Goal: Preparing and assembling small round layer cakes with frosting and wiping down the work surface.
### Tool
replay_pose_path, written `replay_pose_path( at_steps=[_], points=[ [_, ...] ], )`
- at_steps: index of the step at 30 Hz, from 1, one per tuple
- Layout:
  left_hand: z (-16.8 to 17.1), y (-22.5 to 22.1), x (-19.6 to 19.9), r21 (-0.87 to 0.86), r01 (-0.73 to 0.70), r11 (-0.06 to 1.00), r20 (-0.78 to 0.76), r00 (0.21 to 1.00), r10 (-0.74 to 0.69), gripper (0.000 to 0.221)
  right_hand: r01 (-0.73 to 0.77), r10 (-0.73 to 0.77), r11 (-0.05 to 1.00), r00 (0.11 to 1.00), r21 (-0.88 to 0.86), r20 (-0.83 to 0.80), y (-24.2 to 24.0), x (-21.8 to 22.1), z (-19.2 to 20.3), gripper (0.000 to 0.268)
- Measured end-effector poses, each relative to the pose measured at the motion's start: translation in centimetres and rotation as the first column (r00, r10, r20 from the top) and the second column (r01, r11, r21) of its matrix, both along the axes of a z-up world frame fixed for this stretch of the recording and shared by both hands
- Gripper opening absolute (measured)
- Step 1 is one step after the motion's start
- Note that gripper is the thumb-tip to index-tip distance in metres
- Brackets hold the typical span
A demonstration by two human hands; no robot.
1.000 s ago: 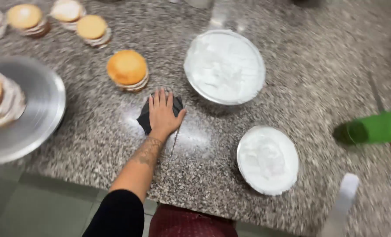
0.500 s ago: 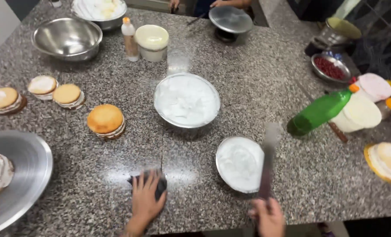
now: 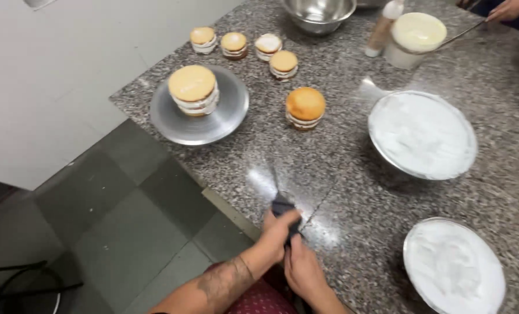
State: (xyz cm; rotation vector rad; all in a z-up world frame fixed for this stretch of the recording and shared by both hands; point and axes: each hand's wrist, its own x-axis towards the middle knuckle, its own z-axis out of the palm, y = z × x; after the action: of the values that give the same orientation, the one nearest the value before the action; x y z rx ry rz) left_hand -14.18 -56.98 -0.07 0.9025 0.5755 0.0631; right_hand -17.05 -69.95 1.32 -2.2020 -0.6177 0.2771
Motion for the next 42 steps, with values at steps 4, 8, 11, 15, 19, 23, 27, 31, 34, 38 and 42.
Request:
replay_pose_path(
  at_steps=[4, 8, 11, 15, 19, 23, 27, 31, 34, 38, 42],
  points=[
    [2.1, 5.7, 2.1, -0.095, -0.197, 0.976, -0.234, 0.957, 0.171, 0.034, -0.088, 0.08, 0.982, 0.995, -0.169, -0.054, -0.6, -1.8, 1.4, 0.025],
    [-0.9, 14.3, 6.2, 0.105, -0.246, 0.963, -0.094, 0.962, 0.256, 0.036, -0.056, 0.056, 0.998, 0.996, 0.007, -0.067, -6.6, -3.8, -8.4, 0.035],
    [-0.7, 19.9, 7.7, 0.675, -0.027, 0.737, -0.084, 0.99, 0.113, 0.053, 0.153, -0.106, 0.983, 0.921, 0.097, -0.375, -12.5, -7.0, -17.7, 0.035],
    [-2.7, 23.5, 8.6, 0.979, 0.109, -0.174, -0.168, 0.911, -0.376, 0.097, 0.625, -0.517, 0.773, 0.521, -0.109, -0.679, -6.4, -4.9, -11.4, 0.027],
    [-1.1, 23.8, 7.8, 0.854, 0.276, -0.44, -0.47, 0.772, -0.427, 0.087, 0.808, -0.513, 0.587, 0.424, 0.055, -0.747, 3.8, 1.5, -4.7, 0.038],
    [-1.7, 24.0, 8.0, 0.89, 0.272, -0.365, -0.431, 0.765, -0.479, 0.08, 0.83, -0.519, 0.558, 0.374, 0.027, -0.769, 7.5, 7.1, -6.0, 0.031],
    [-2.3, 24.7, 8.3, 0.897, 0.294, -0.329, -0.432, 0.741, -0.514, 0.077, 0.814, -0.505, 0.581, 0.366, 0.005, -0.782, 9.6, 11.6, -7.7, 0.02],
    [-2.8, 24.4, 7.6, 0.93, 0.26, -0.261, -0.361, 0.785, -0.503, 0.074, 0.808, -0.484, 0.589, 0.383, 0.031, -0.787, 10.9, 17.0, -8.7, 0.018],
    [-3.3, 24.6, 7.8, 0.932, 0.255, -0.258, -0.353, 0.8, -0.484, 0.07, 0.811, -0.445, 0.569, 0.44, 0.133, -0.78, 12.2, 21.1, -9.8, 0.018],
    [-3.6, 24.7, 8.0, 0.95, 0.192, -0.246, -0.293, 0.822, -0.489, 0.068, 0.823, -0.428, 0.539, 0.452, 0.18, -0.783, 13.2, 23.7, -9.4, 0.016],
    [-3.4, 24.4, 8.3, 0.952, 0.219, -0.214, -0.297, 0.825, -0.48, 0.066, 0.818, -0.44, 0.529, 0.492, 0.226, -0.751, 11.4, 28.3, -10.2, 0.015]
  ],
)
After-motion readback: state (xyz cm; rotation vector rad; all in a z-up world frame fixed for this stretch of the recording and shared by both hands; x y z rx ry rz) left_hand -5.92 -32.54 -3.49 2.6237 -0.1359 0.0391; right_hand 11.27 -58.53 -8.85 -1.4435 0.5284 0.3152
